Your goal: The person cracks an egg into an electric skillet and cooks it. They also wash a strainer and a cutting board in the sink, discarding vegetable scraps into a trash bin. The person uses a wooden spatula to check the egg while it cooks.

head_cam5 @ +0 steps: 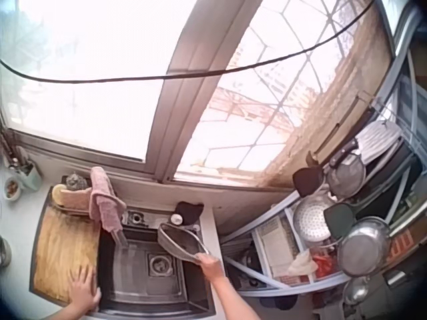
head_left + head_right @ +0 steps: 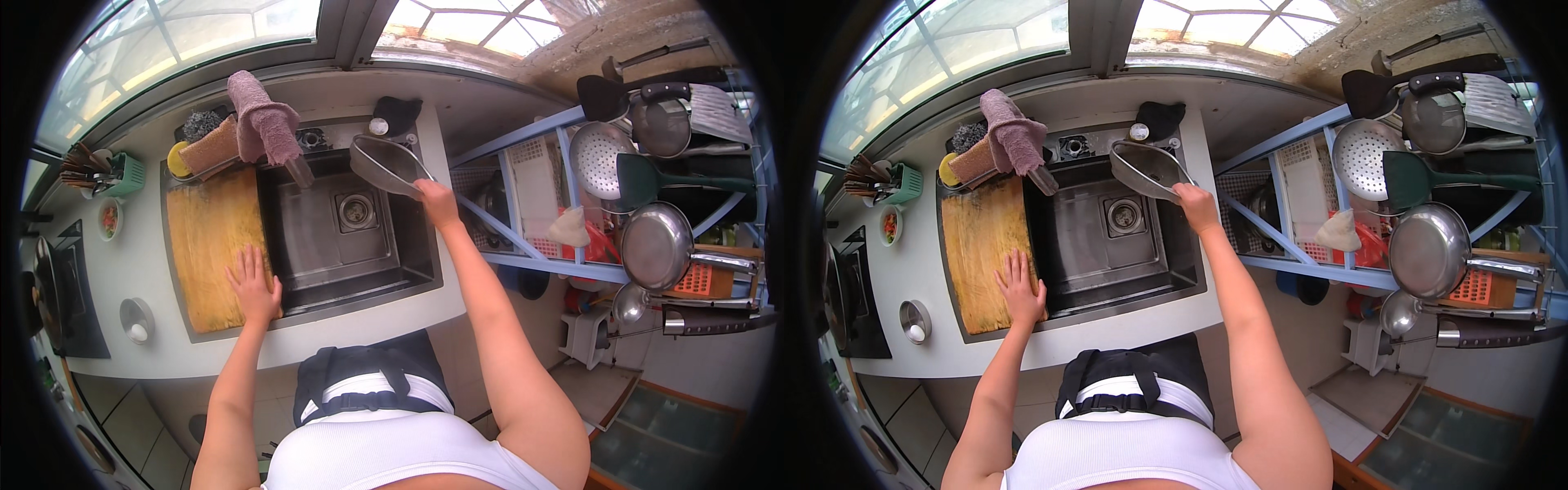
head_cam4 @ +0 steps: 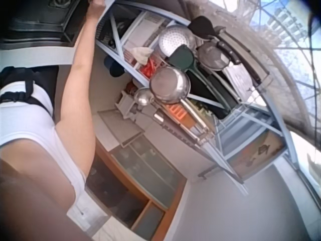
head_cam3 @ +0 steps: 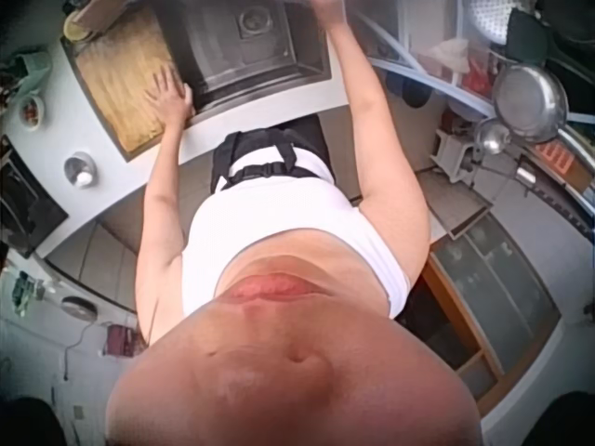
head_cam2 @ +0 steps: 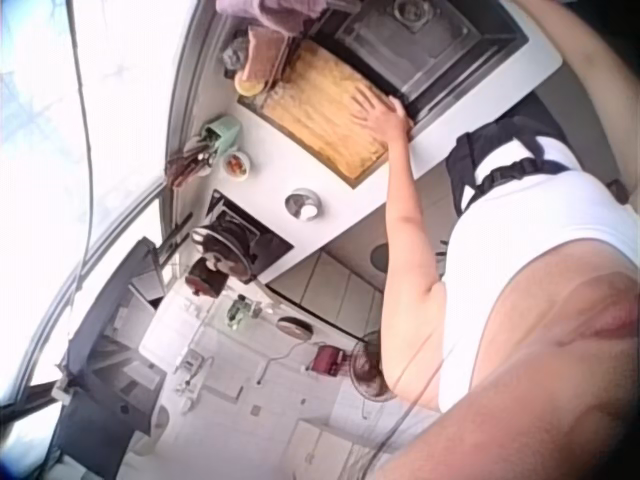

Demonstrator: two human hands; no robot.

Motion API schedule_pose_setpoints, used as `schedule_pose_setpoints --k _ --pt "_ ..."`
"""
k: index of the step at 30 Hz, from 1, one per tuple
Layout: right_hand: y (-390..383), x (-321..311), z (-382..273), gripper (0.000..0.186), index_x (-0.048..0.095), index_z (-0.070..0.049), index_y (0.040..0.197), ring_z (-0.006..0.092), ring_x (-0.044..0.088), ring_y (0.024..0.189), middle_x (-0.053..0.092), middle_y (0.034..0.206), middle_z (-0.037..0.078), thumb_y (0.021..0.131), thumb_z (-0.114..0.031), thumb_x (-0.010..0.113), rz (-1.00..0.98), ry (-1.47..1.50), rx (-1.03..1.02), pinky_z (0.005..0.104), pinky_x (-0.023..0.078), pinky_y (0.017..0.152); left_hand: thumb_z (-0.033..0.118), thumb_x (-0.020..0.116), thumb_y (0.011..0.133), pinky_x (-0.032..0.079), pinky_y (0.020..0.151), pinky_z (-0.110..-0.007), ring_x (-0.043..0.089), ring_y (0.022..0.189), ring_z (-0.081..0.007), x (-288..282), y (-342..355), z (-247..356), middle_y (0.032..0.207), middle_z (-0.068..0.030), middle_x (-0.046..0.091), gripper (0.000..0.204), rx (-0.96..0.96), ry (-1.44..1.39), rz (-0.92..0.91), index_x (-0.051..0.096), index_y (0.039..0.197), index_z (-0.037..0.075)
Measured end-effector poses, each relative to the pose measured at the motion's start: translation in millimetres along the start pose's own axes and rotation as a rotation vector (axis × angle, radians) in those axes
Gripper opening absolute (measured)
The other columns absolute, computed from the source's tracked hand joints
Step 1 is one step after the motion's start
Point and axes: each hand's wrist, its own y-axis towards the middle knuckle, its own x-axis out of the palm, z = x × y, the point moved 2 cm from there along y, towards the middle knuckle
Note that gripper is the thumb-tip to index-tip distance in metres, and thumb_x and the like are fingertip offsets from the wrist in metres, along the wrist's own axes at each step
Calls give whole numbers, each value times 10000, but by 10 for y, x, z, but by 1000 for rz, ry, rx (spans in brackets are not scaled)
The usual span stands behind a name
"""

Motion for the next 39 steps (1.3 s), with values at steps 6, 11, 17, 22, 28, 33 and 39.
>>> schedule_pose_setpoints --k 6,11,17,22,28,33,39 --pt "4 -76 76 96 584 -75 831 309 624 731 621 766 101 751 -61 636 23 90 60 391 498 622 243 596 766 66 1126 -576 198 1415 -296 5 2 -12 1518 -94 266 738 -5 -5 0 330 1435 79" --pt "63 -132 114 170 569 -59 762 303 600 640 583 677 115 799 -184 678 78 100 136 367 471 561 245 599 761 67 1125 -578 201 1414 -298 5 4 -13 1517 -95 269 741 -5 -1 0 335 1433 78" --pt "160 -225 274 342 516 -30 675 276 497 483 476 556 132 824 -277 700 153 157 224 356 376 471 246 599 757 73 1123 -580 204 1413 -300 27 3 -21 1515 -99 274 739 4 0 16 343 1429 74" --pt "213 -263 401 408 476 -7 648 298 439 476 407 538 144 846 -292 691 397 208 391 354 361 468 245 599 755 74 1123 -580 206 1412 -300 29 7 -14 1517 -98 270 742 11 5 19 343 1428 72" --pt "156 -325 200 329 500 -48 652 304 533 537 518 596 105 754 -246 742 200 61 -64 367 402 472 242 601 754 75 1124 -579 201 1413 -299 34 2 -17 1521 -94 260 750 2 2 8 332 1433 74" --pt "112 -342 38 294 484 -95 665 246 548 562 490 610 58 713 -246 732 28 -40 -218 355 436 495 235 603 757 74 1125 -575 197 1415 -299 28 8 -1 1522 -95 258 753 3 9 4 324 1437 74" --pt "149 -298 10 275 512 -88 691 258 578 578 530 605 65 740 -251 729 15 -74 -106 359 438 488 237 601 761 73 1127 -571 197 1415 -298 31 14 6 1520 -98 260 751 5 16 2 322 1437 70"
